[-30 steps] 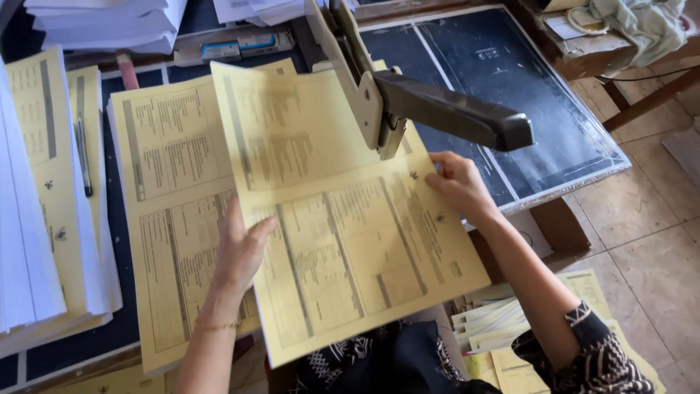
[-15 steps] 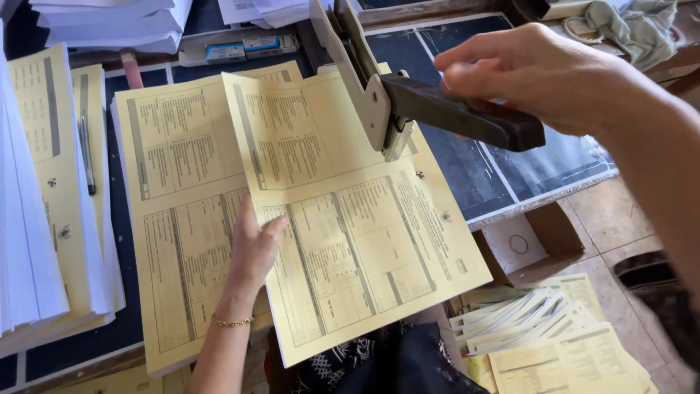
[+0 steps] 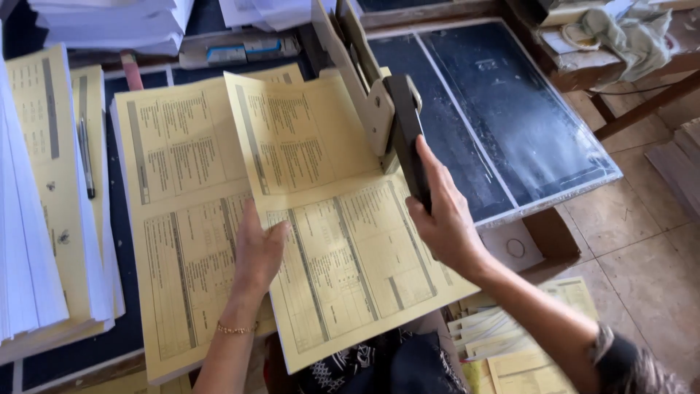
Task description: Stapling stacks of yellow paper forms using a heavy-duty manual stapler in a print shop.
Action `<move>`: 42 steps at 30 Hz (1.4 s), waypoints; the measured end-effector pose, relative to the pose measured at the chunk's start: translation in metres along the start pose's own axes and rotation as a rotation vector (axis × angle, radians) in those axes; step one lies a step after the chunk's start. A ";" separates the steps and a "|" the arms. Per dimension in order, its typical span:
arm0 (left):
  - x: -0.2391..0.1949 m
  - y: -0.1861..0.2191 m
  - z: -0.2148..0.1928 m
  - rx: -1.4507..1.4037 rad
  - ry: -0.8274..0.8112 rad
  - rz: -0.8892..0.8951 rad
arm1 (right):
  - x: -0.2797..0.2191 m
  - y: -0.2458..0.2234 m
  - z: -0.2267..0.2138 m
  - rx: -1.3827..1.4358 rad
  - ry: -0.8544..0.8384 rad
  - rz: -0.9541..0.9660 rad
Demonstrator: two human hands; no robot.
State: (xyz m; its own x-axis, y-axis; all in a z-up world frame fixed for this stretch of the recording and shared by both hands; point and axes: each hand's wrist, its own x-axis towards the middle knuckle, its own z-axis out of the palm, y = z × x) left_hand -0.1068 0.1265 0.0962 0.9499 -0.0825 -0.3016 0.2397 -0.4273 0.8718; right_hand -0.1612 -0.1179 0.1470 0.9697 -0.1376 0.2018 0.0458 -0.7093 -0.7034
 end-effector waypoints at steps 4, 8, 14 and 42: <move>-0.007 0.011 0.006 -0.015 -0.029 0.003 | 0.004 0.001 -0.016 -0.102 -0.044 0.009; -0.005 0.016 0.003 -0.053 -0.003 0.057 | 0.052 -0.047 -0.074 0.115 -0.353 0.187; -0.008 0.013 0.005 -0.016 -0.006 -0.030 | 0.073 0.026 -0.091 0.451 -0.286 0.264; 0.029 0.044 0.075 -0.041 -0.228 0.196 | 0.040 0.279 -0.077 -0.270 0.094 0.344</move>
State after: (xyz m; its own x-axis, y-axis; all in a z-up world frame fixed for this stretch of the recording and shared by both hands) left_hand -0.0836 0.0377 0.0964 0.9102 -0.3623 -0.2008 0.0683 -0.3469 0.9354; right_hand -0.1278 -0.3740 0.0114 0.8910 -0.4505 0.0571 -0.3520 -0.7647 -0.5397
